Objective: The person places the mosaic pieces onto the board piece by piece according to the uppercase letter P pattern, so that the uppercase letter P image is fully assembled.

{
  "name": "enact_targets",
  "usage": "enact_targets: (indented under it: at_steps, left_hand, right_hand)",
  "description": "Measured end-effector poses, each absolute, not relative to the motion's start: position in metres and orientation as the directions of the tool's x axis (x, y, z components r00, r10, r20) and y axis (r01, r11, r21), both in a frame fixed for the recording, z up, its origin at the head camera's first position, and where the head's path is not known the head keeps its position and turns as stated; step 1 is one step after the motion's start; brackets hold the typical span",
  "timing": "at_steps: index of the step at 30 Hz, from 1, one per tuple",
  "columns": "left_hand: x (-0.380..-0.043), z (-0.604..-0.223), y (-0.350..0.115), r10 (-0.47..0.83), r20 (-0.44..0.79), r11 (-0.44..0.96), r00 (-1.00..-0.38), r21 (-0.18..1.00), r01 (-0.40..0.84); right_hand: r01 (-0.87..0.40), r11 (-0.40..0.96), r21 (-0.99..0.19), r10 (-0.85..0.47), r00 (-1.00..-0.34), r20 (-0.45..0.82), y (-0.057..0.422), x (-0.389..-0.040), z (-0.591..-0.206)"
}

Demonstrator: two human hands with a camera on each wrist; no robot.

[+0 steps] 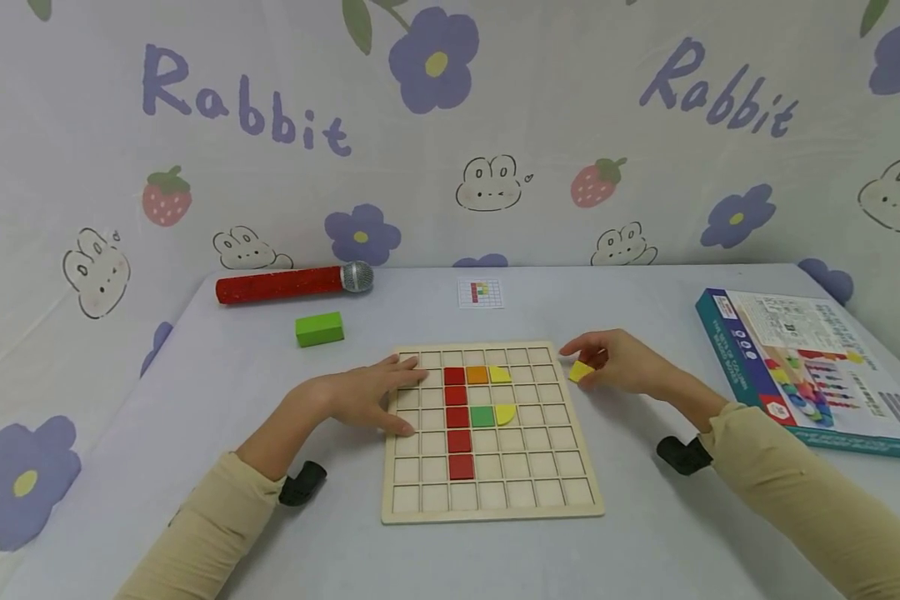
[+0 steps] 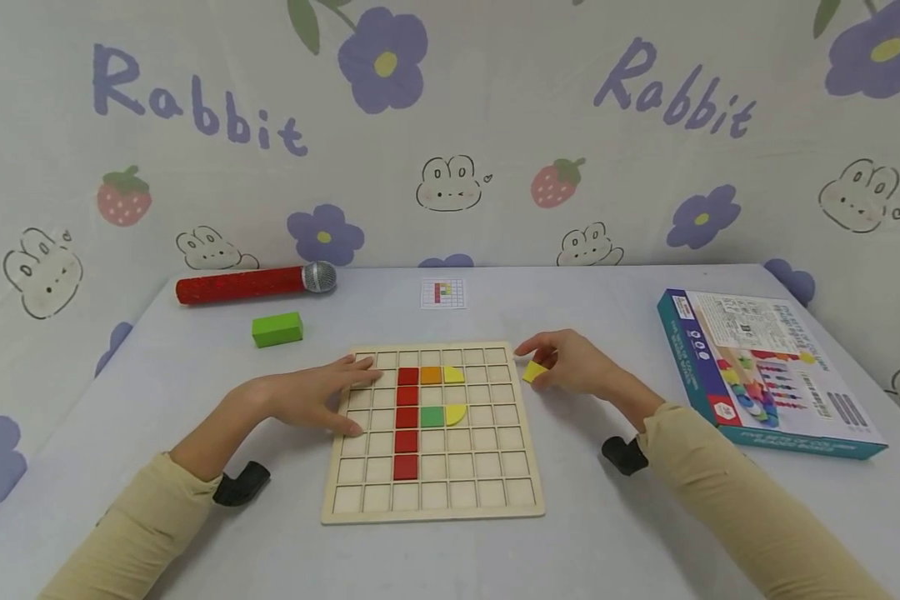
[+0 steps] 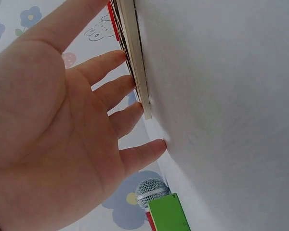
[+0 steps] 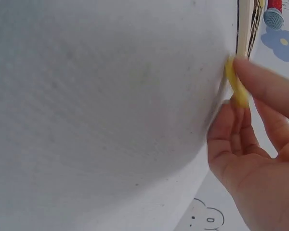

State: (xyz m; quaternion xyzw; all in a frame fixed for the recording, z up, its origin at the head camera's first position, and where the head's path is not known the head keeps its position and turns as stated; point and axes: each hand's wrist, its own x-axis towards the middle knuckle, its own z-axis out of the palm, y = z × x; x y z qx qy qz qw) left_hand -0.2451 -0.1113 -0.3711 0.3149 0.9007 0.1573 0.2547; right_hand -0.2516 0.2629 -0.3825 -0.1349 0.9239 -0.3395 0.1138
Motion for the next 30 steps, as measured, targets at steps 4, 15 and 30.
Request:
enact_targets:
  at_steps: [4,15,30]
  left_hand:
    - [-0.245,-0.371,-0.111,0.652,-0.356,0.749,-0.67,0.441,0.495]
    - [-0.246,-0.374,-0.111,0.649,-0.358,0.753,-0.671,0.431,0.498]
    - [-0.245,-0.373,-0.111,0.647,-0.36,0.753,-0.672,0.44,0.489]
  right_hand:
    - [-0.167,0.771,-0.614,-0.279,-0.956,-0.09,0.262,-0.251,-0.382]
    - [0.037,0.674,-0.738,-0.135,-0.976,-0.173,0.255,-0.249,-0.374]
    - [0.151,0.498,-0.854,-0.217,-0.932,-0.292,0.217,-0.244,-0.378]
